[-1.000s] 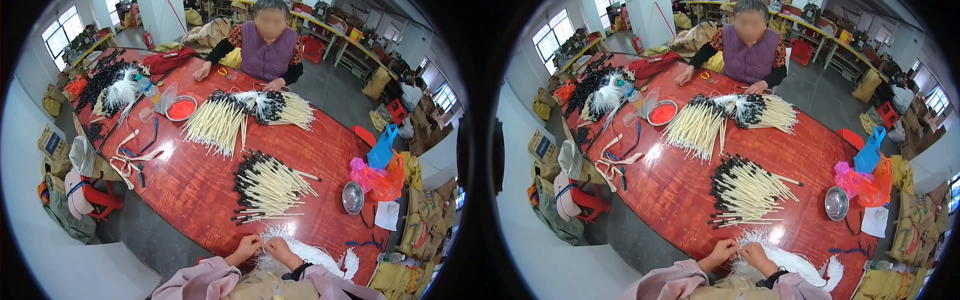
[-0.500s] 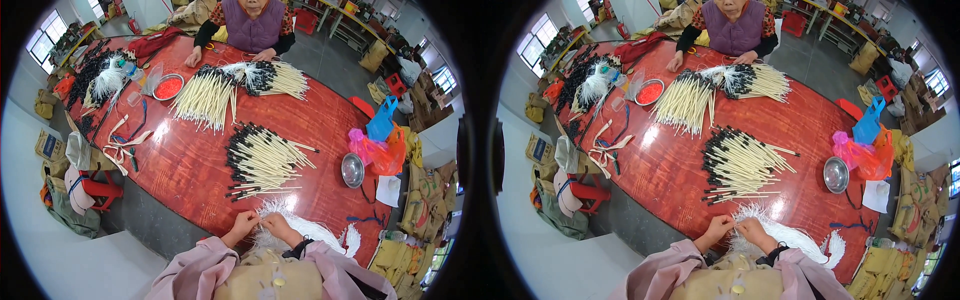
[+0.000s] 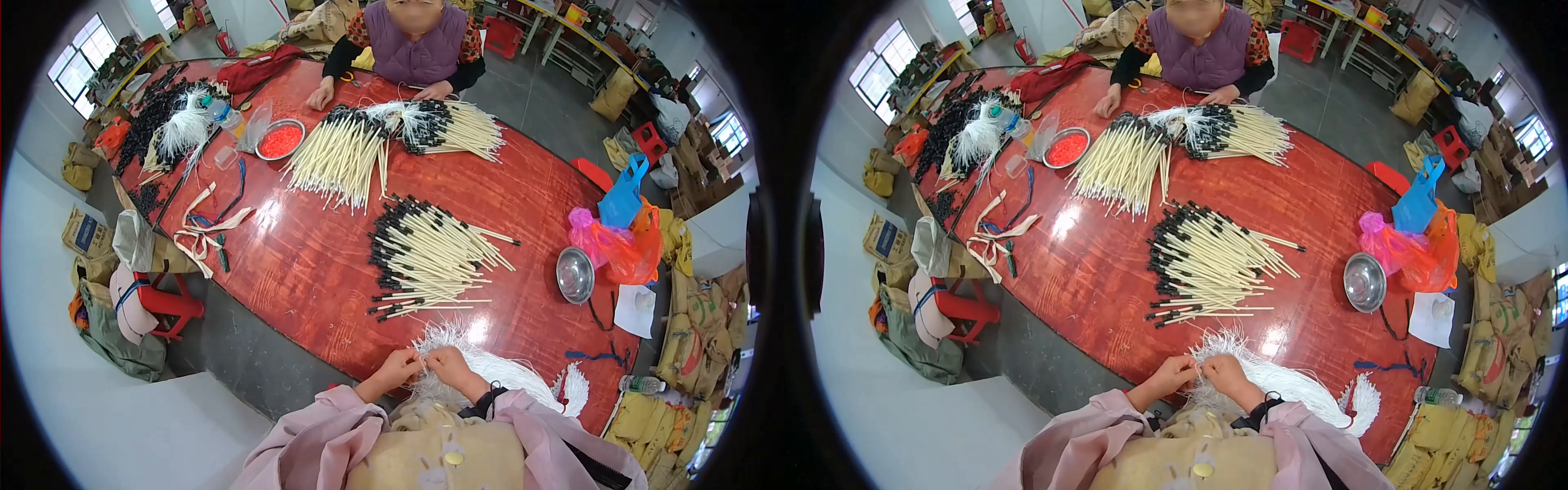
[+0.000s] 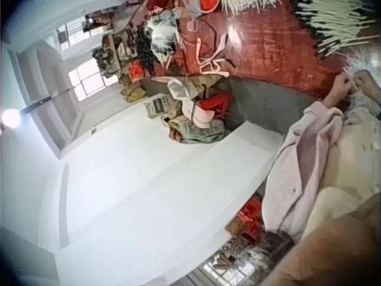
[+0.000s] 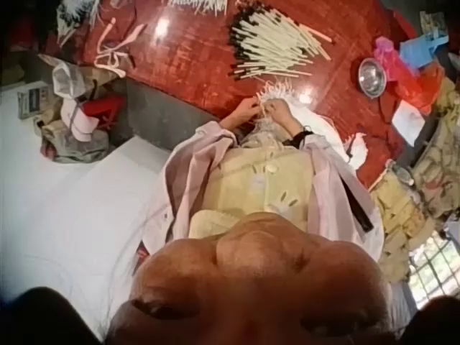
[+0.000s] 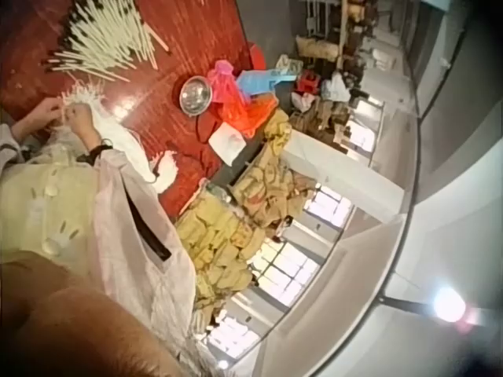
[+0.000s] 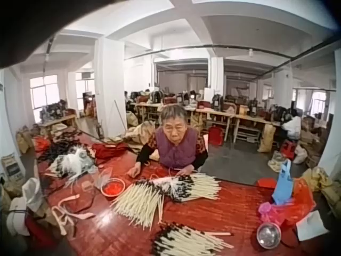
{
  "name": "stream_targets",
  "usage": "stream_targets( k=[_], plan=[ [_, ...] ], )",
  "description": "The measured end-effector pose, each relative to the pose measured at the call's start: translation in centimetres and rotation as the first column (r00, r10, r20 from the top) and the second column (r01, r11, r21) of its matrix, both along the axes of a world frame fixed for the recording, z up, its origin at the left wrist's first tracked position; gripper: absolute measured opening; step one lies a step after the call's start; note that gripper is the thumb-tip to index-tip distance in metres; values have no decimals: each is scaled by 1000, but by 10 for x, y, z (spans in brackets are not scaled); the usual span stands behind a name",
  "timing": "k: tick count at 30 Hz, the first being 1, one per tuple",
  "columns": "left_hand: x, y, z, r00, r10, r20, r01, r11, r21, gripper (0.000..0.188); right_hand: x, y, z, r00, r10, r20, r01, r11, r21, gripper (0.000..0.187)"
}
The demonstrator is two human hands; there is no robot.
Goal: The person ties bundles of white fibers by hand, then picks up a large bunch and separates them into smaller strands before holding the bundle up.
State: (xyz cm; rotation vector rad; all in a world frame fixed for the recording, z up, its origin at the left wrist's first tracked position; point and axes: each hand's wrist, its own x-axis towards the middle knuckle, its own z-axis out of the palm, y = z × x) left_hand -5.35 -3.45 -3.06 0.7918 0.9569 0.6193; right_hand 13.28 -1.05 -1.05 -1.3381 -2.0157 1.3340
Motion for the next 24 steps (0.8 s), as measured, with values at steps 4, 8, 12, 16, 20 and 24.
stream_targets(
  k=[4, 8, 12, 16, 20, 24],
  plan=[
    [9, -7, 13, 994, -88, 59, 79, 986, 144, 12, 1, -6, -6, 992, -17, 125, 19, 1000, -14, 21],
    [1, -10, 5, 997, 72, 39, -74, 997, 35, 11, 4, -9, -27, 983, -72, 166, 79, 996, -37, 20],
    [2, -5, -1, 960, 278, 13, -275, 954, -124, 8, 5, -2, -19, 983, -121, 138, 139, 982, -126, 24],
    [6, -1, -8, 950, 309, 40, -295, 934, -203, 10, 8, 0, -28, 980, -195, -46, 179, 953, -244, 21],
    [1, -7, -7, 942, 332, 41, -311, 915, -258, 13, 2, 0, -23, 985, -168, -44, 155, 962, -223, 23],
    [9, -5, 0, 949, 314, -10, -309, 929, -205, 10, 3, -4, -16, 969, -221, -114, 185, 947, -261, 21]
  ],
)
